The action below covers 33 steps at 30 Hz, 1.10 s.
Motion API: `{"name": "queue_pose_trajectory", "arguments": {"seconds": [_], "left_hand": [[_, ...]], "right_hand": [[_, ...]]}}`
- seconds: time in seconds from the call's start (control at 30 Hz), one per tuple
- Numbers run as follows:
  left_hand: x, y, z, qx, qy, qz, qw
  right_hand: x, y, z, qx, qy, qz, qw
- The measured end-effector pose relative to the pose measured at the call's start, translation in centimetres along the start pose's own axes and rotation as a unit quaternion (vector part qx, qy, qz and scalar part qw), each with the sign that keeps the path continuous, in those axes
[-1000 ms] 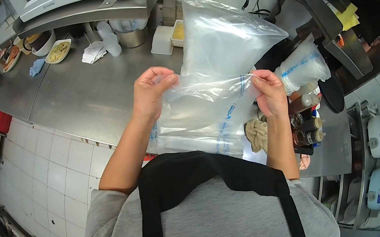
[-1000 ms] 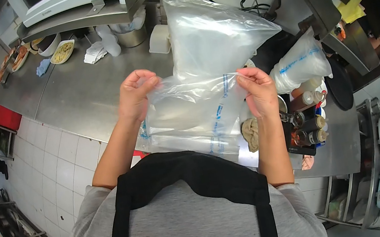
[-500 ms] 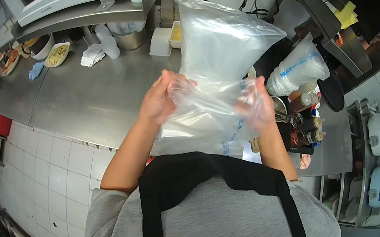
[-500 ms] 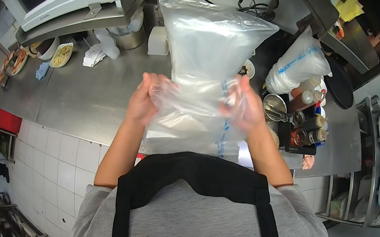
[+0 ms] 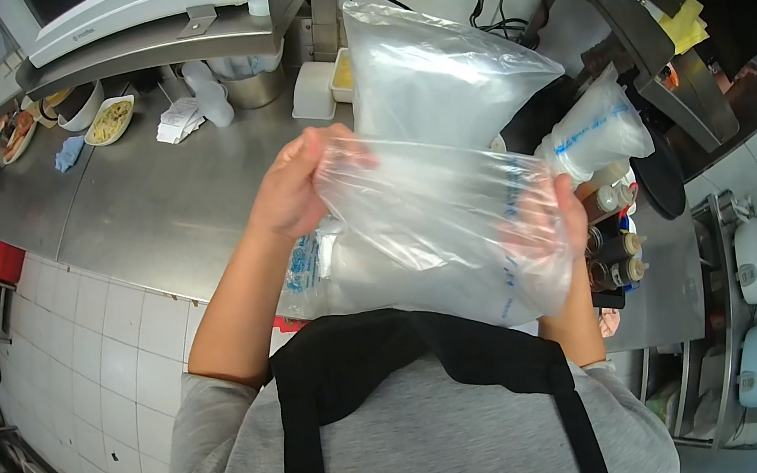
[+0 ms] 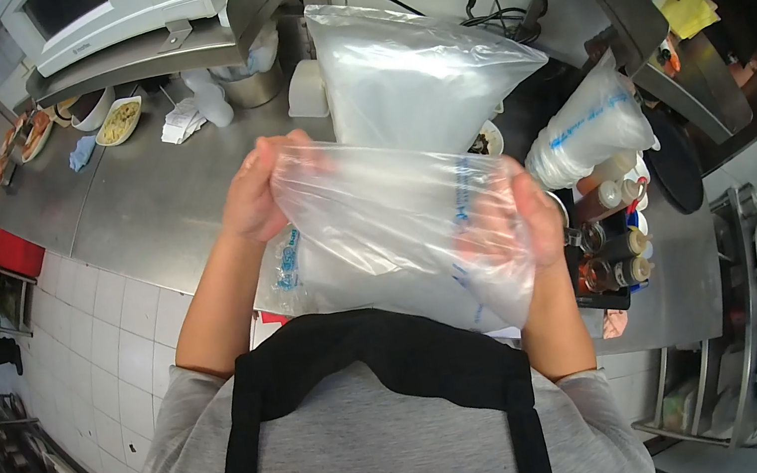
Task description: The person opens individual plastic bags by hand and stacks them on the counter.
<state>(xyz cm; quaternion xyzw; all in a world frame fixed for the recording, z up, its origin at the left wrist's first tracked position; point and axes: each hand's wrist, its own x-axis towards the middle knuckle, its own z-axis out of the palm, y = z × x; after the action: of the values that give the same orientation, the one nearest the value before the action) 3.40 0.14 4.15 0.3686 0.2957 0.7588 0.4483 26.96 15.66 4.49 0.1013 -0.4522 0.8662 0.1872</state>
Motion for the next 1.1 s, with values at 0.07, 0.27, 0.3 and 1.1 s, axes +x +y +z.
{"name": "queue_pose_trajectory", "arguments": {"seconds": [0.07,0.27,0.3,1.1], "left_hand": [[-0.1,0.3,-1.1,-0.061,-0.065,0.046,0.995],[1.2,2.1,-4.4,0.085,-0.217,-0.047,0.971],[1.7,2.4,-3.6,0.174,-0.248,-0.069,0.951],[8.9,-6.2,-2.1,0.375,0.192,0.218,0.880]], "right_hand": [[-0.1,0.4,0.3,-0.046,-0.032,0.068,0.996],[0.5,-3.7,0.5,-0.070,-0.139,0.001,0.988],[0.7,-5.1,0.6,-0.095,0.013,-0.077,0.992],[9.7,3.0,-8.5,-0.402,0.396,-0.221,0.796]]}}
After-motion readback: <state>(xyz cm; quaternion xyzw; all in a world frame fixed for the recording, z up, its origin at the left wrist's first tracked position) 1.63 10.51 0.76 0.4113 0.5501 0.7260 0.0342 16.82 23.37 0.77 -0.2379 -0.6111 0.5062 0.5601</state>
